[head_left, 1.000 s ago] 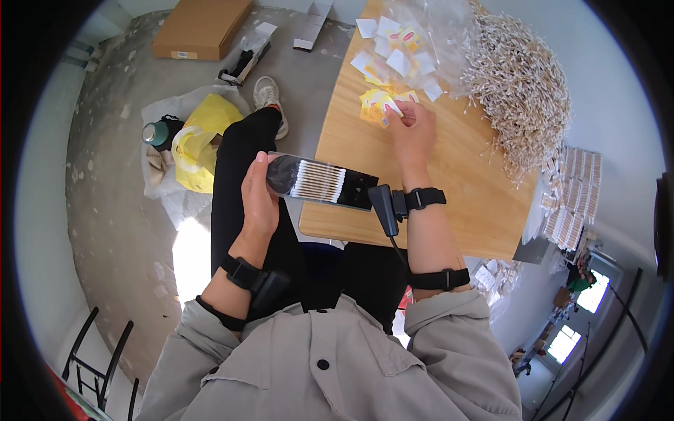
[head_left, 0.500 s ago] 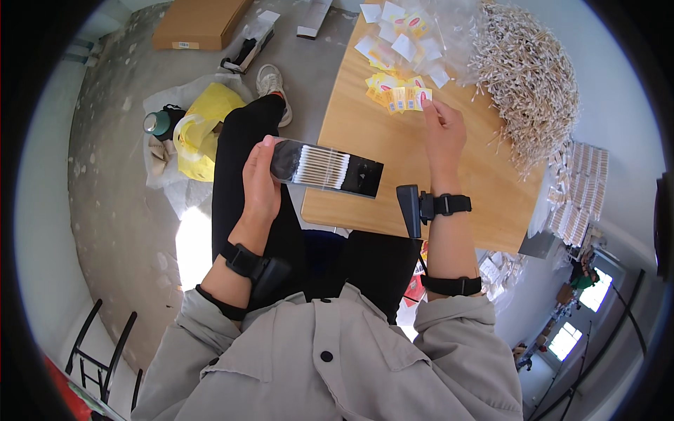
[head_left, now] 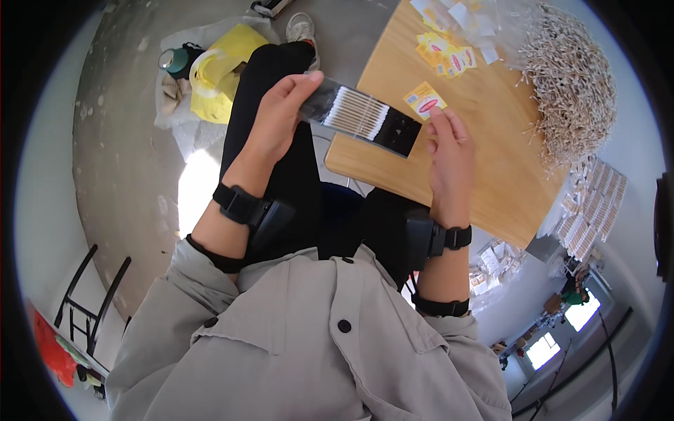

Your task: The person gathers cotton swabs from a large pile on a wooden table and arranges them into neat rows. They then place the aligned swabs into small plastic packaging sleeves, seal the packages, and set them aside. The process is repeated continuously throughout the clip.

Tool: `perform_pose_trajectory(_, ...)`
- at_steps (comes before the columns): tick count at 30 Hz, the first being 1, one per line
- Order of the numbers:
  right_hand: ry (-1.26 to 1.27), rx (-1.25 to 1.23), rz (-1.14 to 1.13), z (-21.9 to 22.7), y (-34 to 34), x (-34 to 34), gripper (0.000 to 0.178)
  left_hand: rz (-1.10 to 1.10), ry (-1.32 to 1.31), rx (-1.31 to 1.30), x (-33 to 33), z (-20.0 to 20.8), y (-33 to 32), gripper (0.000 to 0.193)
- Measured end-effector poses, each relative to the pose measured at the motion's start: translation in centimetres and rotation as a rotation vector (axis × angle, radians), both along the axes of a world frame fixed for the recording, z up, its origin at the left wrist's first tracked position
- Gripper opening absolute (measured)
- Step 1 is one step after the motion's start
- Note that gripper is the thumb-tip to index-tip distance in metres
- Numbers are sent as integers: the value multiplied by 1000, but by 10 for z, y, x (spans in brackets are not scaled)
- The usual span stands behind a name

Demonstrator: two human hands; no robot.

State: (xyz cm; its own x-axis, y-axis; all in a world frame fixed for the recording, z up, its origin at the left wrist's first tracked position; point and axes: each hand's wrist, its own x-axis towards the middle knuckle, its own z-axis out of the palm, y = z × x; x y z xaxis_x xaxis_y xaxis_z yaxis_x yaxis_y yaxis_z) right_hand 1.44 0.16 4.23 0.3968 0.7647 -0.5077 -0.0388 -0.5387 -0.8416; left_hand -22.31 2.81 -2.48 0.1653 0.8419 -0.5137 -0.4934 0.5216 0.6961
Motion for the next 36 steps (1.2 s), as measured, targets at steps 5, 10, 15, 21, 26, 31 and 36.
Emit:
perform_pose_trajectory(5,-102,77,76,-5,-26,-39,23,-90,106,78,6,-9,-3,25)
perform_pose_trajectory(10,-196,187,-13,-17,-33,-46,27,-50,141,82,12,-12,-5,22)
perform_pose_trajectory(15,-133,126,28,-16,-36,-58,23,-38,143,97,12,-11,-6,21)
perform_pose_trajectory(21,-91,117,93,-18,-25,-56,20,-44,174,101,12,-12,-6,19)
perform_pose_trajectory(26,-110,106,133,-18,-11,-65,19,-40,158,93,13,-11,-6,20)
perform_pose_trajectory(31,-341,182,90,-32,-20,-53,30,-6,92,36,10,-7,-2,26)
perform_pose_trajectory(36,-6,516,-128,-42,-14,-78,48,72,199,72,20,-11,0,32)
